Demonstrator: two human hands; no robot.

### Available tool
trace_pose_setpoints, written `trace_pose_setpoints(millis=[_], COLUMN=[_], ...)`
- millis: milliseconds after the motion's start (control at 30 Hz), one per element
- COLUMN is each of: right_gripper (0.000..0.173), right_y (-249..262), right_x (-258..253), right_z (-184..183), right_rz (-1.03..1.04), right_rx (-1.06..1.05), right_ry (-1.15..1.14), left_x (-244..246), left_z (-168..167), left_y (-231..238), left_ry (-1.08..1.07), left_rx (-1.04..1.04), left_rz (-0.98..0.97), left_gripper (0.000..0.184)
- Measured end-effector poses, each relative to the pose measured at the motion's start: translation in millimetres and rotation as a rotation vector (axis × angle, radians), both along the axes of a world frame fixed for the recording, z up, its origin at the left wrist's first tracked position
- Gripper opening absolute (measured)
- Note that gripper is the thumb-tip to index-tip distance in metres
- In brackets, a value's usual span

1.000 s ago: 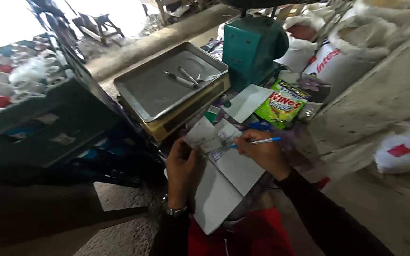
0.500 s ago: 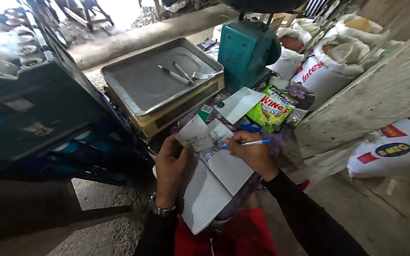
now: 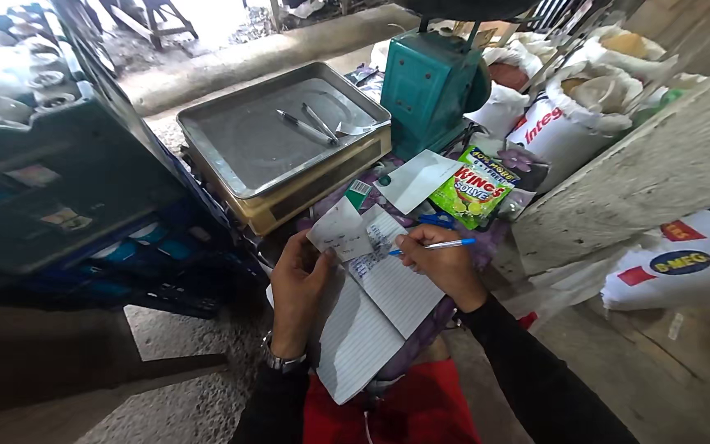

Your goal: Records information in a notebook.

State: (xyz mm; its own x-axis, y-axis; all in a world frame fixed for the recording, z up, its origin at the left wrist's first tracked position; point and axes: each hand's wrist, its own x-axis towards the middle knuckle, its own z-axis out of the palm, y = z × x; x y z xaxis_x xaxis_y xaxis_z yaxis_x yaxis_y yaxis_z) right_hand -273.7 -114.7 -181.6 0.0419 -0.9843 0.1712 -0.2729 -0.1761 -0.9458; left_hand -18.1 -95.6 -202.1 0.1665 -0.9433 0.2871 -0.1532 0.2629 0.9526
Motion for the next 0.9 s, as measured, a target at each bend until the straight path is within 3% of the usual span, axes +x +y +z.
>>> trace_pose_setpoints(millis=[233,533,900], right_gripper=[0.016,0.024,0.022], right_y=[-5.4,-6.8,-7.0], right_x=[-9.3,-12.6,-10.7], right_z=[7.0,0.6,1.5], right_rz=[0.110,-0.001,0.004], right_rx=[-0.035,-0.041,-0.042], right_ry=[0.012,-0.018,0.045], left_x=[-1.0,-2.0,-1.2], left_z=[1.5,1.4,0.0], left_y=[0.1,0.9,1.0], left_ry=[0.008,0.005,0.010], left_rx=[0.011,0.025,0.003], left_rz=[0.006,0.007,0.001], left_gripper=[0.037,0.037,0.037])
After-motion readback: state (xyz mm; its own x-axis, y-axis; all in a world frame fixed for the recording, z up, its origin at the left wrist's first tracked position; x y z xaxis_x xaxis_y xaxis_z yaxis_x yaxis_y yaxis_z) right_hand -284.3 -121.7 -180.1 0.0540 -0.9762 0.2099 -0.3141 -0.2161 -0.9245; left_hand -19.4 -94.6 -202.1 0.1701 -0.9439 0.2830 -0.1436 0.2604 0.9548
